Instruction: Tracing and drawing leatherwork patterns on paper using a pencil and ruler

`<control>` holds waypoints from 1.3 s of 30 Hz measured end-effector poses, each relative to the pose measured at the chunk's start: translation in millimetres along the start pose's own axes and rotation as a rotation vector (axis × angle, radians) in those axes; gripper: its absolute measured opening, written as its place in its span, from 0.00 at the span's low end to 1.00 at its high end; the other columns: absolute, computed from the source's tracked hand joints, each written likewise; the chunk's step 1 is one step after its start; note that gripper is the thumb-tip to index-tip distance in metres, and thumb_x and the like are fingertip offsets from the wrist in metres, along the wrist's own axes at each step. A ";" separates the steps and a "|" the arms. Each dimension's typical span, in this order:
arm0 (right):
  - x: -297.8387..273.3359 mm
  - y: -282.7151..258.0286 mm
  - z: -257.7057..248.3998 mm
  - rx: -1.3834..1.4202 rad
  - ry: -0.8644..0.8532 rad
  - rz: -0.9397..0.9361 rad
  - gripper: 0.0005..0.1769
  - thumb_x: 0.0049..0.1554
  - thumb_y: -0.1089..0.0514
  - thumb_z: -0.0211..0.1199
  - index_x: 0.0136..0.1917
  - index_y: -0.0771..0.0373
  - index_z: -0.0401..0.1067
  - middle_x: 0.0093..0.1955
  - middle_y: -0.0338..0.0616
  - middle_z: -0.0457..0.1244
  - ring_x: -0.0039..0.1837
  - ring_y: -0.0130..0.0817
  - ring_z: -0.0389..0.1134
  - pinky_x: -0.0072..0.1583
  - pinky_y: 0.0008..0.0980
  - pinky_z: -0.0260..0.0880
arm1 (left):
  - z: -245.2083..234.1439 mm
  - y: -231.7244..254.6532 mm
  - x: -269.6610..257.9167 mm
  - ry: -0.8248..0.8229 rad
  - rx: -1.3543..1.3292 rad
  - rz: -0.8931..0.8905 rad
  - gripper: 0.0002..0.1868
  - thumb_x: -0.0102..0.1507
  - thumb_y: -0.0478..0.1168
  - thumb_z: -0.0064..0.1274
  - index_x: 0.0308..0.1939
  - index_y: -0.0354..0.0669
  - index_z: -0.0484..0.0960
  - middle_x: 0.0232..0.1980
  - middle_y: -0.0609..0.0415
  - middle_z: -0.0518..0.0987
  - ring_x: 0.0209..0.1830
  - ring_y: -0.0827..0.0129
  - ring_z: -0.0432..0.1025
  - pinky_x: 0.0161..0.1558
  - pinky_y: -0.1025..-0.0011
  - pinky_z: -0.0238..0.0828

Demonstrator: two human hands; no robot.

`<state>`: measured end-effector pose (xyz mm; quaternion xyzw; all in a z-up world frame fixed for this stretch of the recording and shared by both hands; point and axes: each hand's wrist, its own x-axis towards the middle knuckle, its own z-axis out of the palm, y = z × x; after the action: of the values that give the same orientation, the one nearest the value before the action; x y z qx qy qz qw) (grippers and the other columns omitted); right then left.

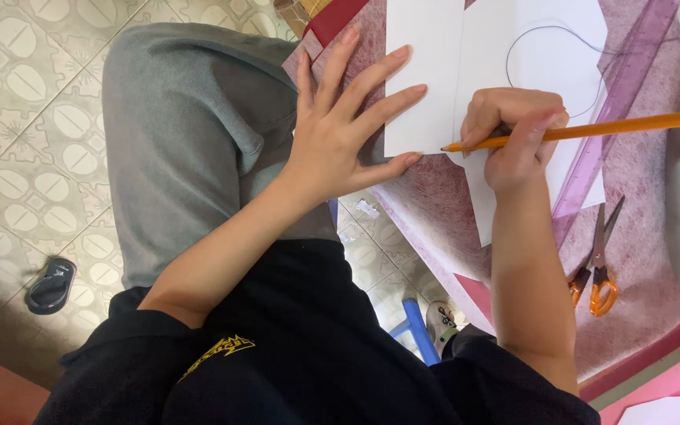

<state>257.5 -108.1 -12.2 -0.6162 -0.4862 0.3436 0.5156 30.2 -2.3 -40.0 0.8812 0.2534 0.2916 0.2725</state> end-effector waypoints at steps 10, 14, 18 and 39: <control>1.2 0.4 0.6 -0.022 0.010 -0.043 0.58 0.71 0.17 0.29 0.26 0.70 0.62 0.23 0.50 0.53 0.28 0.41 0.58 0.35 0.32 0.53 | 0.6 -1.0 0.3 -0.001 -0.005 0.009 0.31 0.73 0.70 0.58 0.73 0.63 0.81 0.82 0.56 0.68 0.87 0.45 0.47 0.81 0.25 0.35; 1.9 0.6 1.0 -0.018 0.004 -0.033 0.59 0.70 0.16 0.29 0.26 0.69 0.62 0.23 0.51 0.53 0.28 0.41 0.58 0.35 0.32 0.52 | 0.7 -0.4 -0.2 -0.007 -0.001 -0.006 0.31 0.73 0.70 0.57 0.74 0.64 0.81 0.82 0.57 0.68 0.87 0.45 0.47 0.82 0.25 0.34; 3.7 -3.9 2.4 -0.026 -0.024 -0.053 0.59 0.70 0.17 0.28 0.26 0.70 0.62 0.25 0.55 0.56 0.28 0.40 0.57 0.35 0.33 0.51 | 0.1 -2.1 -1.0 -0.025 0.008 -0.002 0.32 0.73 0.70 0.60 0.75 0.64 0.80 0.83 0.57 0.67 0.87 0.43 0.48 0.82 0.26 0.34; 9.4 -6.2 -0.1 0.119 0.089 0.132 0.55 0.63 0.13 0.33 0.27 0.66 0.60 0.24 0.53 0.52 0.27 0.42 0.57 0.33 0.31 0.54 | 4.9 -9.7 -4.2 -0.046 -0.025 0.033 0.33 0.74 0.71 0.60 0.76 0.63 0.79 0.84 0.56 0.64 0.88 0.46 0.43 0.82 0.24 0.36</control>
<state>258.8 -99.2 -5.4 -0.6298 -0.4000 0.3775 0.5485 27.7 0.5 -50.9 0.8882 0.2289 0.2788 0.2846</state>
